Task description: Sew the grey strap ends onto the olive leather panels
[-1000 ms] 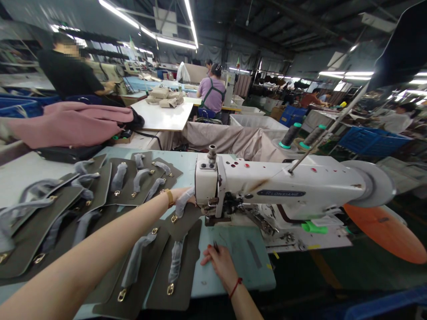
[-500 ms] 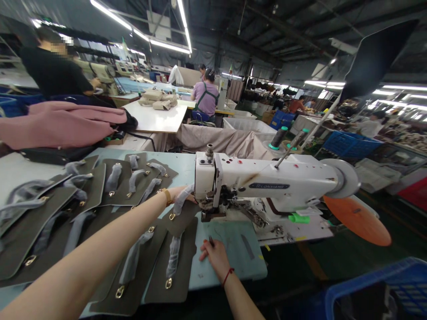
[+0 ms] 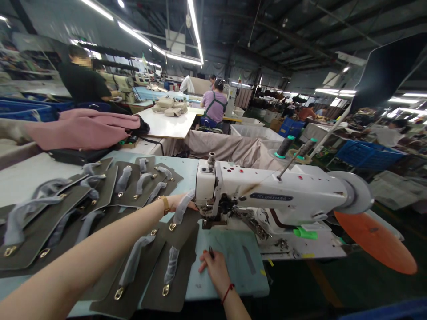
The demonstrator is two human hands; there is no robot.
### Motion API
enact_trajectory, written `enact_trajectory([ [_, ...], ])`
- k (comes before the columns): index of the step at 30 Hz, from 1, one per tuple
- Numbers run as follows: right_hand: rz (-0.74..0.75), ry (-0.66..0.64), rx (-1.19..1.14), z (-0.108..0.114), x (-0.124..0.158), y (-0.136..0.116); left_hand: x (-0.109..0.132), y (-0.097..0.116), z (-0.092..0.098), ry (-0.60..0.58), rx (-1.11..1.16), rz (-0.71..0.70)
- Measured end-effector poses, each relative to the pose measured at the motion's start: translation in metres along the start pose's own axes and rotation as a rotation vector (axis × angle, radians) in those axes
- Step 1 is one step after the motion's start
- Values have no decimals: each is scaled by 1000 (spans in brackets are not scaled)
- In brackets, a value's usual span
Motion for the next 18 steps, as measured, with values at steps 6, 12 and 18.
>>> enact_trajectory([
  [6, 18, 4, -27, 1, 0, -2, 16, -49, -15, 213, 446, 163],
  [12, 45, -4, -43, 2, 0, -4, 16, -66, -24, 278, 598, 155],
  [18, 32, 17, -152, 1, 2, -5, 14, -81, -23, 294, 650, 196],
])
Point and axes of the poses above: each hand's wrist, its own x-axis away from the middle knuckle, its own z-axis out of the back of the hand, y = z × x, the point moved 6 cm from there along -x, towards the middle knuckle, and after that the axes turned 2 degrees about x, right-handed, at the moved point
